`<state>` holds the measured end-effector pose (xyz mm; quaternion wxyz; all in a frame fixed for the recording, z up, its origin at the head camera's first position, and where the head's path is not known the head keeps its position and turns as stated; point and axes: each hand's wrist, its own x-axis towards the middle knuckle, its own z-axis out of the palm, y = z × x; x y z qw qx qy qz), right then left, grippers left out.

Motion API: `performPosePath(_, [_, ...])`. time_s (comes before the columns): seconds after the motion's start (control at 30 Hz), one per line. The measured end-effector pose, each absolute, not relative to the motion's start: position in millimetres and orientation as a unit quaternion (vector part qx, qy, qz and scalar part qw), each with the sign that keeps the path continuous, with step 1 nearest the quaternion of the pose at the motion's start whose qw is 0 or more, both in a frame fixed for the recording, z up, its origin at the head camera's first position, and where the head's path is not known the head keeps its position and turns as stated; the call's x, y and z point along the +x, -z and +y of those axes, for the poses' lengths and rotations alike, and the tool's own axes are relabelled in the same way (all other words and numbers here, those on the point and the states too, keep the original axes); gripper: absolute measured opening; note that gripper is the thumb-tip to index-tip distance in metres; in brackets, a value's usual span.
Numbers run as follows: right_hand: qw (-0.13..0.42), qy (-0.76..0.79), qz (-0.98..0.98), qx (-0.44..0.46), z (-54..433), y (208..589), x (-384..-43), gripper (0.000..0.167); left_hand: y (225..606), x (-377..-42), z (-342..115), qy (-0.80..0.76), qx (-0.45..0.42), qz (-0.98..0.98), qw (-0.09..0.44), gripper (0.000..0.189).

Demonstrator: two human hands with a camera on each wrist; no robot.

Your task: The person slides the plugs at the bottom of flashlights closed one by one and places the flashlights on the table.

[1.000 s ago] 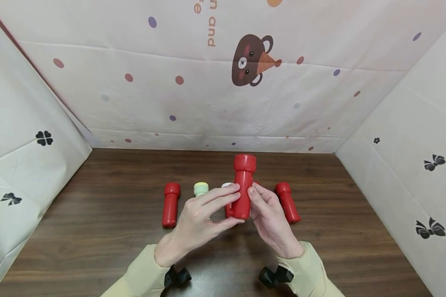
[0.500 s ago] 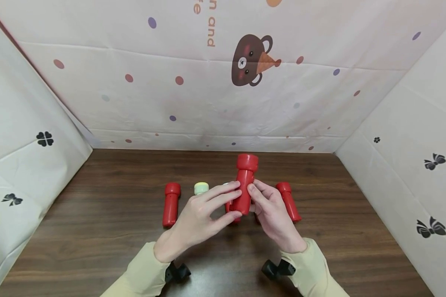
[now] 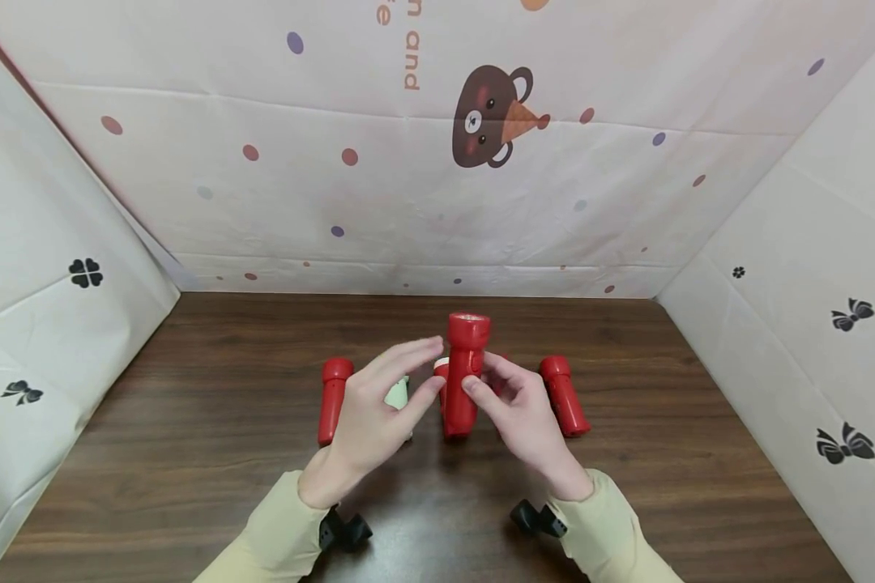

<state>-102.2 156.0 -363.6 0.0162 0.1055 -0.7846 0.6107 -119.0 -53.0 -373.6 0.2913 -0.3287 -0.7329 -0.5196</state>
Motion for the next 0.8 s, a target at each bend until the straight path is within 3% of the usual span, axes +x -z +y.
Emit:
performPosePath(0.47, [0.147,-0.477,-0.846,0.185,143,375,-97,0.045,370,-120,-58,0.521,-0.290,-0.749,0.290,0.053])
performPosePath(0.8, [0.196,-0.424,-0.854,0.229,139,379,-97,0.048,371,-122,-58,0.501,-0.304,-0.756,0.292,0.050])
